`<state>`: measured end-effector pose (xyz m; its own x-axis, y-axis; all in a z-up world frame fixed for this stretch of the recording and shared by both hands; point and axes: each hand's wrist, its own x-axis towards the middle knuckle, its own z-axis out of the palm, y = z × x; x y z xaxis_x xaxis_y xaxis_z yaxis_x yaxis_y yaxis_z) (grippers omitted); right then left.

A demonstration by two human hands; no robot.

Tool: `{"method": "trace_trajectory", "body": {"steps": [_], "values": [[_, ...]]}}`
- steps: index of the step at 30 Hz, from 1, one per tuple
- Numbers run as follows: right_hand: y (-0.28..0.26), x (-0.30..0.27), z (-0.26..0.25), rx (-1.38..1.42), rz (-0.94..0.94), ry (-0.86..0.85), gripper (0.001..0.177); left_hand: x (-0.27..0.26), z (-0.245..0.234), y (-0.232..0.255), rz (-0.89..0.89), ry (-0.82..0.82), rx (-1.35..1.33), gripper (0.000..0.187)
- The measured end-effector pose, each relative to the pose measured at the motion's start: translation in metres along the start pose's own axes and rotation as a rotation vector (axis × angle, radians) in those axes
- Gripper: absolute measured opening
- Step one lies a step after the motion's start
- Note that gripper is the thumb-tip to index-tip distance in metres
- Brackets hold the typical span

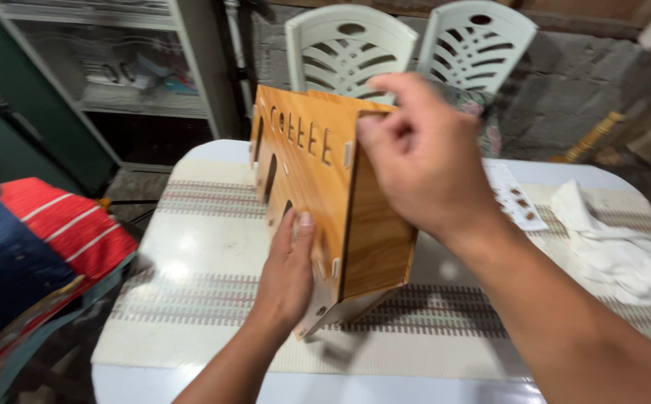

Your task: The person assembles a wooden coffee cup stand by inserting small wooden dowels into pre-drilled holes on the side panels. The person repeatedly flips the stand to access different sides and secures the dowels by hand.

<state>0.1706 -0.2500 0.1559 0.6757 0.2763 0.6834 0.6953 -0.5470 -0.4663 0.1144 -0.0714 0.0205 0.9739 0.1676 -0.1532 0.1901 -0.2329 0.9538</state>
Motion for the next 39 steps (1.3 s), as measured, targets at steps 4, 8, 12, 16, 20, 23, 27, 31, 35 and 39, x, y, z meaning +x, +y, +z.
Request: {"method": "trace_trajectory", "body": {"steps": [4, 8, 12, 16, 20, 23, 27, 31, 35, 39], "values": [[0.028, -0.004, -0.005, 0.103, 0.242, 0.165, 0.026, -0.024, -0.017, 0.025, 0.0, -0.016, -0.093, 0.085], [0.052, -0.019, 0.014, 0.664, 0.875, -0.218, 0.036, -0.042, -0.029, 0.036, 0.047, 0.025, -0.007, 0.092], [0.037, -0.045, 0.033, 0.662, 0.977, -0.297, 0.039, -0.058, -0.027, 0.048, 0.089, 0.142, 0.028, 0.106], [0.02, -0.051, 0.036, 0.793, 0.914, -0.254, 0.034, -0.073, -0.014, 0.056, 0.178, 0.197, 0.095, 0.129], [0.009, -0.051, 0.037, 0.881, 0.779, -0.196, 0.031, -0.06, -0.013, 0.056, 0.486, 0.372, 0.252, 0.132], [0.004, -0.055, 0.039, 0.813, 0.729, -0.175, 0.035, -0.045, -0.031, 0.056, 0.473, 0.286, 0.201, 0.125], [-0.012, -0.06, 0.06, 0.64, 0.64, -0.18, 0.042, -0.022, -0.071, 0.062, 0.313, 0.167, 0.133, 0.116], [-0.021, -0.063, 0.077, 0.687, 0.523, -0.254, 0.044, -0.034, -0.078, 0.059, 0.34, 0.438, 0.422, 0.132], [-0.012, -0.057, 0.08, 0.846, 0.575, -0.299, 0.042, -0.048, -0.056, 0.051, 0.313, 0.599, 0.625, 0.148], [0.001, -0.063, 0.08, 0.754, 0.592, -0.353, 0.047, -0.042, -0.056, 0.05, 0.27, 0.623, 0.614, 0.138]]}}
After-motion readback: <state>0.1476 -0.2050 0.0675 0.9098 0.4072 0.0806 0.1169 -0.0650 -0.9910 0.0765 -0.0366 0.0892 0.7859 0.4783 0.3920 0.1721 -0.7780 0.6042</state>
